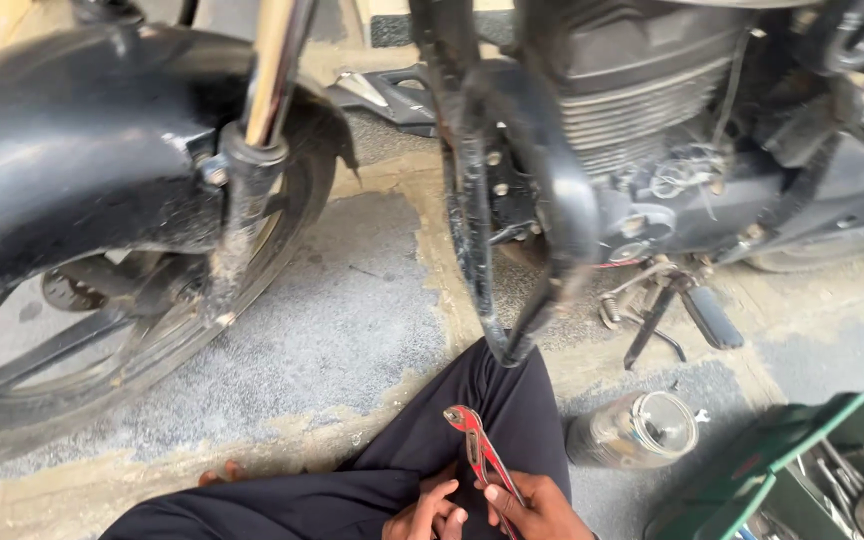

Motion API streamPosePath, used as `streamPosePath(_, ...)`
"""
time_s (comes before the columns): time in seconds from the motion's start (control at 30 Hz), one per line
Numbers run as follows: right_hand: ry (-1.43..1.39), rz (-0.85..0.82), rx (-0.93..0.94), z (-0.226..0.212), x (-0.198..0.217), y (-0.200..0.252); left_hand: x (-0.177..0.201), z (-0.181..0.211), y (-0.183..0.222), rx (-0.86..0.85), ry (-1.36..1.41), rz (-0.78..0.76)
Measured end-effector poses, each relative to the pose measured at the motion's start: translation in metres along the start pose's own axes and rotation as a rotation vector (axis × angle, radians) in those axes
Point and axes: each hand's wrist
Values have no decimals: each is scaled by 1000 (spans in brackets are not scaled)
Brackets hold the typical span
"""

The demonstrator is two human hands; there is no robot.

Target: The person sits on the floor beside a motorcycle and uses pliers and an adjustable wrench to loosen and tighten bolts on the front fender near the fork. They pick tools from a green toolbox on the floor, work on the bolts, and reposition the wrench repeatedly on the fasteners.

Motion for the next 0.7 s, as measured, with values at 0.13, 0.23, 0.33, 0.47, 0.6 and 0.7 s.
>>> streamPosePath(0.13,-27,32,-138,5,11,15,-21,-3,5,34,9,12)
streamPosePath(0.23,-78,32,-102,23,19,21,-43,-26,13,-94,-9,121)
streamPosePath(0.33,-114,73,-55,44,30,28,-56,-44,18,-207,27,188)
streamPosePath(0.47,-44,297,-123,71,51,46,-72,-66,38,-157,24,116)
streamPosePath(0.6,11,342,-230,101,91,85,-80,-82,48,-137,31,124)
streamPosePath(0.7,60,556,-235,140,124,129,-87,-91,54,-115,44,119)
Point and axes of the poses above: each hand's wrist, its own y-axis away from the middle knuckle, its own x-axis out of the back of the hand, z = x × y, and after that the axes turned 9 degrees about x, right-handed
